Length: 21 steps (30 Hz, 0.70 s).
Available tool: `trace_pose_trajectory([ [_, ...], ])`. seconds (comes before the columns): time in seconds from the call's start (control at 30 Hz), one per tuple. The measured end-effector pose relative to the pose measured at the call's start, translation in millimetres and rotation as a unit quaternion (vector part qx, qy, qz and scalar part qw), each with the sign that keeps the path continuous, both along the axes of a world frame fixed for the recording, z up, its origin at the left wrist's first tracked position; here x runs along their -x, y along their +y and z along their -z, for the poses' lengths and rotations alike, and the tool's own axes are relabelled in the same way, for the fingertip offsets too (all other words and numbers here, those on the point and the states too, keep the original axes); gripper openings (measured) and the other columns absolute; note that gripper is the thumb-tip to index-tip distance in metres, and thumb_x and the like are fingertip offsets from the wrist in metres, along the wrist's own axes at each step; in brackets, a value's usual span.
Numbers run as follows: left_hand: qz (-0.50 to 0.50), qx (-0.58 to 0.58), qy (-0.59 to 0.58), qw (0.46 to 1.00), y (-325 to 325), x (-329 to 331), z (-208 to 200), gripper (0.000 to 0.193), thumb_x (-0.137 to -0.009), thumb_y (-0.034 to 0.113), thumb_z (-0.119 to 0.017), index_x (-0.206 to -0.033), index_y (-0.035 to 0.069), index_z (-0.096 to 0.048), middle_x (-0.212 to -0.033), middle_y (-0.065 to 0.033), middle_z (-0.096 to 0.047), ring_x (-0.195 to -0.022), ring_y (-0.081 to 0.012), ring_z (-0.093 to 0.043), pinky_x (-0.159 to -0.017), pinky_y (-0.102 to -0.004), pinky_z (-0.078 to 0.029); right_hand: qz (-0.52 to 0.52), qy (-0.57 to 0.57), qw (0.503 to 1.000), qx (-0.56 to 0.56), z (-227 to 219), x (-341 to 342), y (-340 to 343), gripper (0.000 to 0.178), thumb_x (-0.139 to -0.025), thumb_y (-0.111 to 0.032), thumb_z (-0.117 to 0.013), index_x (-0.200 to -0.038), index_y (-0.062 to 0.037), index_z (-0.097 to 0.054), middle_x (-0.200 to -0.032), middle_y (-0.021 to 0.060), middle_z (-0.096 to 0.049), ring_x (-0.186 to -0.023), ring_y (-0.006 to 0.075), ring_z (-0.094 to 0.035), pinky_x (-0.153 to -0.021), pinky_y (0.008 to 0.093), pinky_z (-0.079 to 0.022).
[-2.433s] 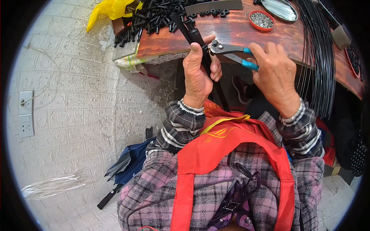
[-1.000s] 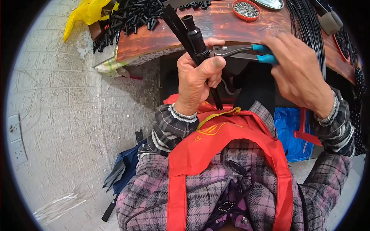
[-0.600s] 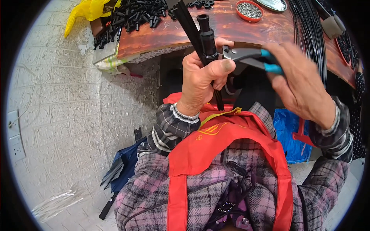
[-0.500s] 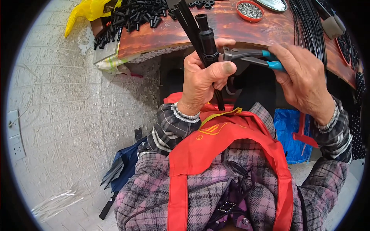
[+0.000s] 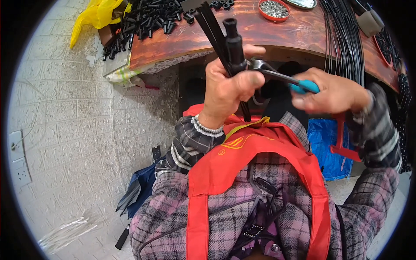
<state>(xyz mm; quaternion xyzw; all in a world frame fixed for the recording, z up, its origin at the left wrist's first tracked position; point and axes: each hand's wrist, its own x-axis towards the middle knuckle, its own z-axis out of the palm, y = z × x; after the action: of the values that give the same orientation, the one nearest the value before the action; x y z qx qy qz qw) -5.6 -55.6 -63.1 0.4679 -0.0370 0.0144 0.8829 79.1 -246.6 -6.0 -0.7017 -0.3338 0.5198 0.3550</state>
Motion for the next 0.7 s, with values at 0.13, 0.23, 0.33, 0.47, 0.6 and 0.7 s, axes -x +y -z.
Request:
trace_pose_trajectory([
  [0.13,0.033,0.007,-0.071,0.997,0,-8,8,0.049,-0.079,0.039,-0.052,-0.104,-0.003,-0.052,-0.049,0.0017,-0.041,-0.038,-0.0051,-0.033,-0.037,-0.0192,-0.025,-0.024,0.24,0.971,0.0,7,0,-1,0.037,-0.08,-0.038,-0.055,-0.067,-0.0053,-0.045,-0.051,-0.0004,-0.043,-0.042,0.0058,-0.038,-0.038,0.0207,-0.03],
  [0.23,0.01,0.006,-0.033,0.999,4,-12,2,0.083,-0.078,0.069,-0.019,-0.105,-0.003,-0.051,-0.045,-0.0003,-0.039,-0.036,-0.008,-0.031,-0.036,-0.0217,-0.026,0.02,0.053,0.998,-0.015,-1,-4,3,0.038,-0.081,-0.039,-0.053,-0.074,-0.0026,-0.049,-0.055,0.0005,-0.045,-0.048,0.0074,-0.044,-0.043,0.0214,-0.035],
  [0.33,-0.004,0.017,0.065,0.998,7,-15,-1,0.082,-0.08,0.066,-0.014,-0.103,-0.002,-0.053,-0.041,-0.0003,-0.035,-0.035,-0.0089,-0.031,-0.035,-0.0217,-0.027,-0.049,-0.256,0.96,-0.103,9,-3,8,0.031,-0.081,-0.03,-0.053,-0.088,-0.0006,-0.051,-0.068,0.0073,-0.05,-0.062,0.0163,-0.051,-0.056,0.0274,-0.04],
  [0.47,-0.03,-0.006,0.058,0.998,11,-17,5,0.081,-0.08,0.067,-0.015,-0.101,-0.001,-0.054,-0.041,0.0001,-0.035,-0.034,-0.0087,-0.031,-0.035,-0.0216,-0.027,0.074,-0.395,0.907,-0.122,19,15,16,0.039,-0.077,-0.013,-0.055,-0.111,-0.0018,-0.041,-0.092,0.016,-0.047,-0.082,0.0309,-0.048,-0.073,0.0361,-0.038],
  [0.6,-0.058,-0.002,0.075,0.995,12,-19,5,0.078,-0.079,0.068,-0.018,-0.098,0.001,-0.055,-0.041,0.0006,-0.034,-0.034,-0.0083,-0.031,-0.035,-0.0216,-0.027,0.085,-0.544,0.834,-0.05,18,26,25,0.058,-0.069,-0.003,-0.059,-0.121,-0.0056,-0.034,-0.095,0.0152,-0.044,-0.087,0.0323,-0.044,-0.075,0.037,-0.036],
  [0.7,-0.069,0.0,0.084,0.994,13,-18,5,0.078,-0.079,0.068,-0.02,-0.098,0.002,-0.056,-0.041,0.0008,-0.034,-0.034,-0.008,-0.031,-0.035,-0.0215,-0.027,0.093,-0.615,0.783,-0.021,22,28,30,0.066,-0.063,-0.001,-0.061,-0.123,-0.0062,-0.033,-0.094,0.014,-0.044,-0.087,0.0306,-0.044,-0.075,0.0366,-0.035],
])
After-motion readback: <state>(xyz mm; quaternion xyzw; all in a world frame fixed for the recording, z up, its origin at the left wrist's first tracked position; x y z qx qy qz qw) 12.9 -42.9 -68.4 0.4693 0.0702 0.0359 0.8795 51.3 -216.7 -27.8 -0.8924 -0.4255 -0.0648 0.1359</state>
